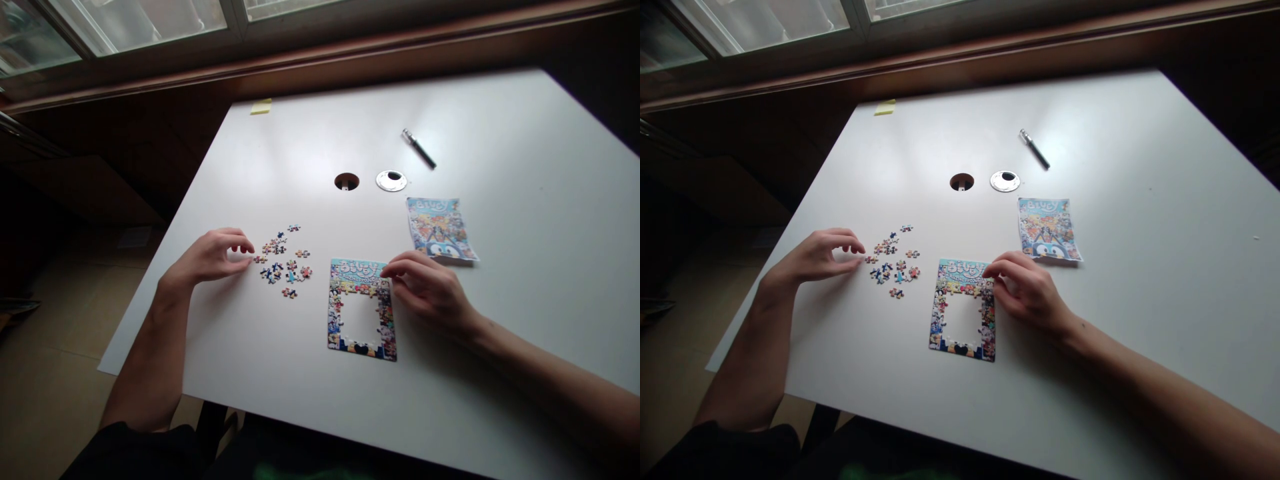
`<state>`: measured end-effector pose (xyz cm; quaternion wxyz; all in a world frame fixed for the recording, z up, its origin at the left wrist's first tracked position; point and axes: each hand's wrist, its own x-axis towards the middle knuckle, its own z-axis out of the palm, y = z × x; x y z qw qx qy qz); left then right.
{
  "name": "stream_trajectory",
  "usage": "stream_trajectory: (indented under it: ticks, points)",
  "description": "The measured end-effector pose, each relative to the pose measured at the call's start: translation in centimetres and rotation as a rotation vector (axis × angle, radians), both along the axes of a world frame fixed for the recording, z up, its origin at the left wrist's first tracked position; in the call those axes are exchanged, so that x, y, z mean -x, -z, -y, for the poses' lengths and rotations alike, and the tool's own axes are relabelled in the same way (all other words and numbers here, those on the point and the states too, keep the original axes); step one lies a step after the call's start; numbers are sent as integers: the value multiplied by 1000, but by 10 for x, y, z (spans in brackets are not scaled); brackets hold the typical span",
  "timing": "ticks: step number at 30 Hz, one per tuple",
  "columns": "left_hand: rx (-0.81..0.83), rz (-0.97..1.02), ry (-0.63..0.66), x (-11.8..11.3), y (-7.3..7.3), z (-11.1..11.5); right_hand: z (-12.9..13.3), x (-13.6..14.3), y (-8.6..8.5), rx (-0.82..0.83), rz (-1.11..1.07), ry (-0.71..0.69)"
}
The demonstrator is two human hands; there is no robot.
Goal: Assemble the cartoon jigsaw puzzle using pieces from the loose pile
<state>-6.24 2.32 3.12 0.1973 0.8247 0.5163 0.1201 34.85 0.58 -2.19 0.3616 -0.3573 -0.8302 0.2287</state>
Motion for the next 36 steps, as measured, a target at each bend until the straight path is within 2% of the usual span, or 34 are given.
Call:
stream_trajectory:
  ticks: [12,20,22,25,31,33,36]
  points:
    - [57,27,32,-8,8,-2,0,1,-2,6,-8,3]
    - [59,121,54,-15,12,-3,0,2,-4,-19,2,8]
    - [30,161,98,-25,11,0,0,4,-4,-44,13,-5]
    - [-41,245,240,-53,12,10,1,6,-3,-90,52,-49]
    - [-43,381,513,-109,29,39,3,7,2,-166,122,-131]
    - [-88,425,528,-120,37,44,3,7,2,-165,127,-152]
    - [-233,472,473,-130,48,47,3,8,1,-171,117,-188]
